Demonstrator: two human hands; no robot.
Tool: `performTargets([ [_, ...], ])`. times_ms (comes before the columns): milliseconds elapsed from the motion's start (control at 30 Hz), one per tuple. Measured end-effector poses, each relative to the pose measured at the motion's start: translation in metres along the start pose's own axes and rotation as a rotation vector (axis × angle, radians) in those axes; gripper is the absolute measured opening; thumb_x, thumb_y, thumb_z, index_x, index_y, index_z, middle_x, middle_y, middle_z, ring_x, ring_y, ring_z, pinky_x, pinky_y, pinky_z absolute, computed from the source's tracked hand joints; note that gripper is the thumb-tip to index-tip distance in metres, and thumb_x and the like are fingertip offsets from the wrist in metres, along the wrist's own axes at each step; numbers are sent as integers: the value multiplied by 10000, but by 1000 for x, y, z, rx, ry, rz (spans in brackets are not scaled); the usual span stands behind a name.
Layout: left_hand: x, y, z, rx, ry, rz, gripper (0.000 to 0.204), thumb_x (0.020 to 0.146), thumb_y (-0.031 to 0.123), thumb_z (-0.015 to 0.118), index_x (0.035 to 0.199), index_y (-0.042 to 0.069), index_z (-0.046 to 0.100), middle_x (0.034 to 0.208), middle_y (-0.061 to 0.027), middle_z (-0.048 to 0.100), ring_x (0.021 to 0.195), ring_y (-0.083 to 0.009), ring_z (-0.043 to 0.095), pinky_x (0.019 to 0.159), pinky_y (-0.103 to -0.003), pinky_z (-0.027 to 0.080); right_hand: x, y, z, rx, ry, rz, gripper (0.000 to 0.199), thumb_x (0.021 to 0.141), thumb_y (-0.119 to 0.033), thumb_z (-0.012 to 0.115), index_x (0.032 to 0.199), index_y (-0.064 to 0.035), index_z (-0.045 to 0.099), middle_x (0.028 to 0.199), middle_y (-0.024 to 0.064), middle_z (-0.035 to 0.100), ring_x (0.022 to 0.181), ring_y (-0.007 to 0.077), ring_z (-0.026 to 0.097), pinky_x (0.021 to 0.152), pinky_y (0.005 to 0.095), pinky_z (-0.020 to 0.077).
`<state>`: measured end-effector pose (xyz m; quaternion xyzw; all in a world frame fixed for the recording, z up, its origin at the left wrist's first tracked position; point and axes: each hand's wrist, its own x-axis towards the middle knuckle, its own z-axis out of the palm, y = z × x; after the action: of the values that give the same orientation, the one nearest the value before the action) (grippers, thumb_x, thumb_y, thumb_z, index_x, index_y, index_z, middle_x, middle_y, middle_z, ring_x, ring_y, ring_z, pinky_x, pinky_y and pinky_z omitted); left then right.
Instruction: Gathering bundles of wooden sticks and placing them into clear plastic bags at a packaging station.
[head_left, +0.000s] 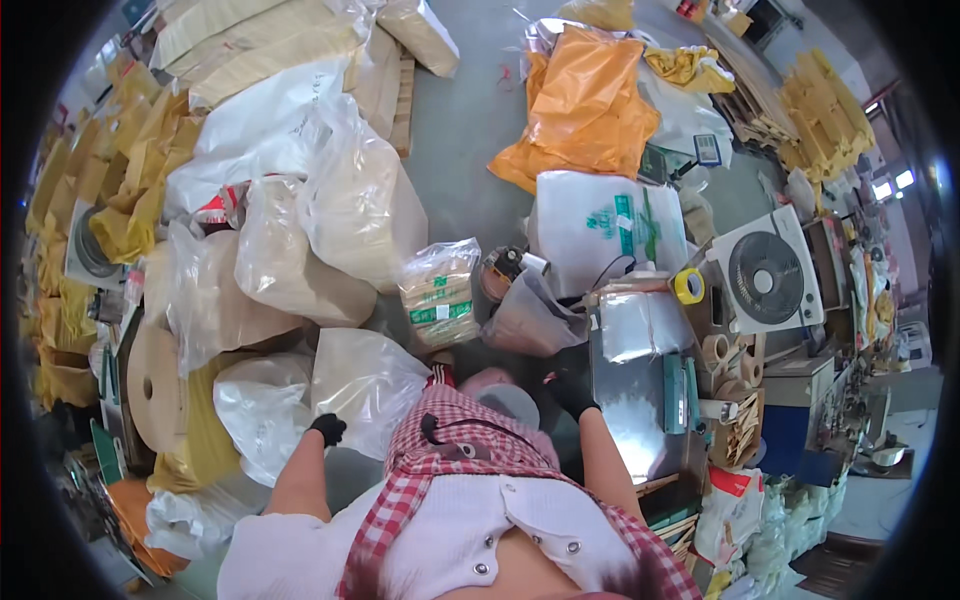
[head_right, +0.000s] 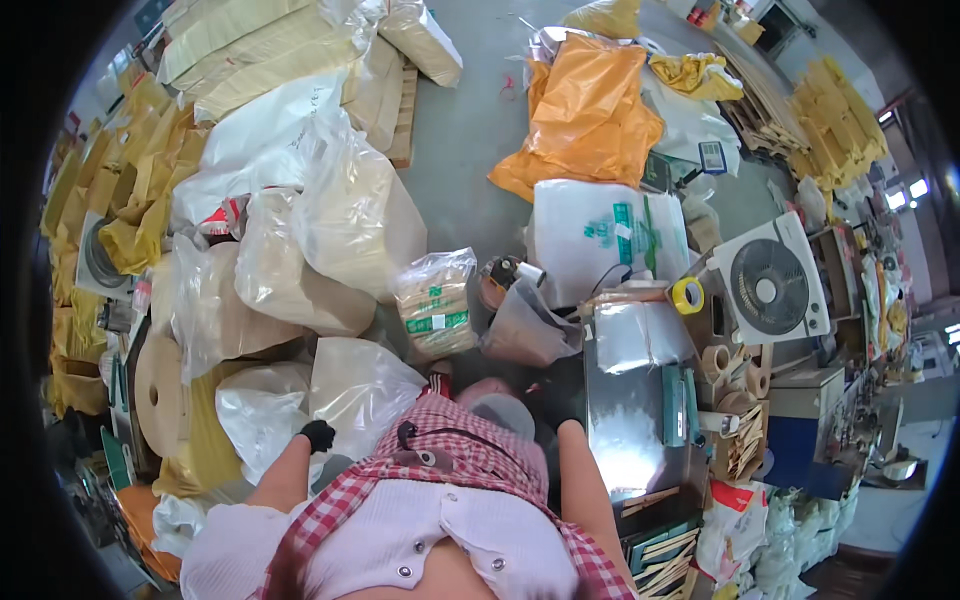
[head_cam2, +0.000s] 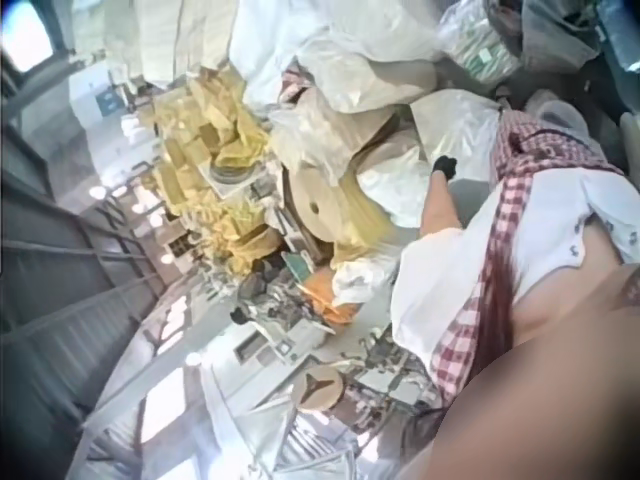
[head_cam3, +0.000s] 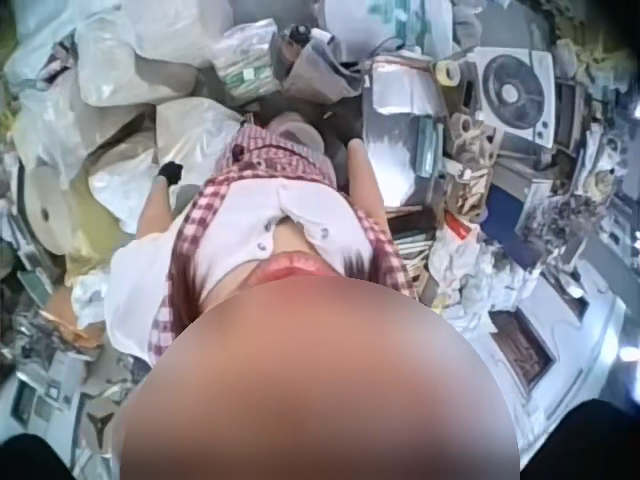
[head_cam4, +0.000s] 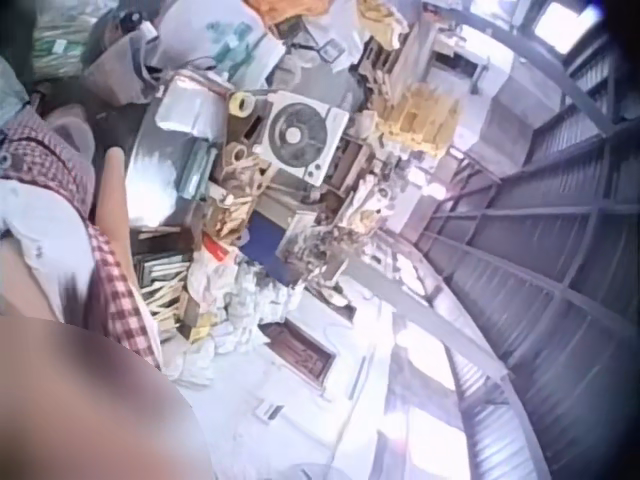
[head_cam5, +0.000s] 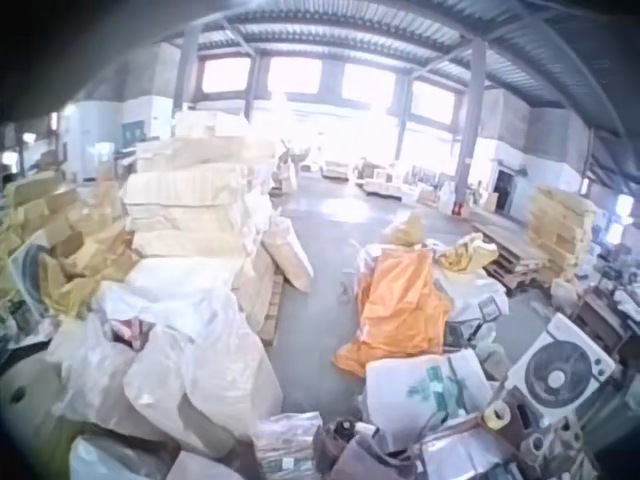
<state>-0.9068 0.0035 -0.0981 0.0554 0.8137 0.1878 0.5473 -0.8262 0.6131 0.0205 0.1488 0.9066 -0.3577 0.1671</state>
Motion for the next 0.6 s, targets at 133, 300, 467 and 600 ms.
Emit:
performTargets([
  [133,30,72,-106,-641,560,-61,182,836,185,519,885,27,595,727,-130,638,596,-203,630,520,-341,502,-6,50,-28,-231,229,324,311,834,-308,502,860,-33,645,896,206,644,881,390,608,772,460,485],
  [300,62,83,-147,-1181,494,129,63,860,189,548,890,141,576,657,-40,556,533,-182,555,454,-313,429,-32,108,-6,-304,17,610,322,807,-287,484,847,-22,662,905,227,651,875,389,626,775,460,496],
  [467,68,87,-101,-509,360,252,136,862,182,550,928,65,567,738,-83,610,610,-166,603,520,-314,480,-20,96,37,-726,-692,119,324,852,-308,482,972,-88,687,1041,206,643,1007,346,613,857,452,490],
  [600,27,140,-99,-530,234,-105,173,850,227,619,895,64,584,757,-78,642,622,-173,626,553,-310,503,-34,183,100,-331,-335,185,341,850,-320,486,969,-72,687,1042,206,647,992,337,622,846,433,497],
])
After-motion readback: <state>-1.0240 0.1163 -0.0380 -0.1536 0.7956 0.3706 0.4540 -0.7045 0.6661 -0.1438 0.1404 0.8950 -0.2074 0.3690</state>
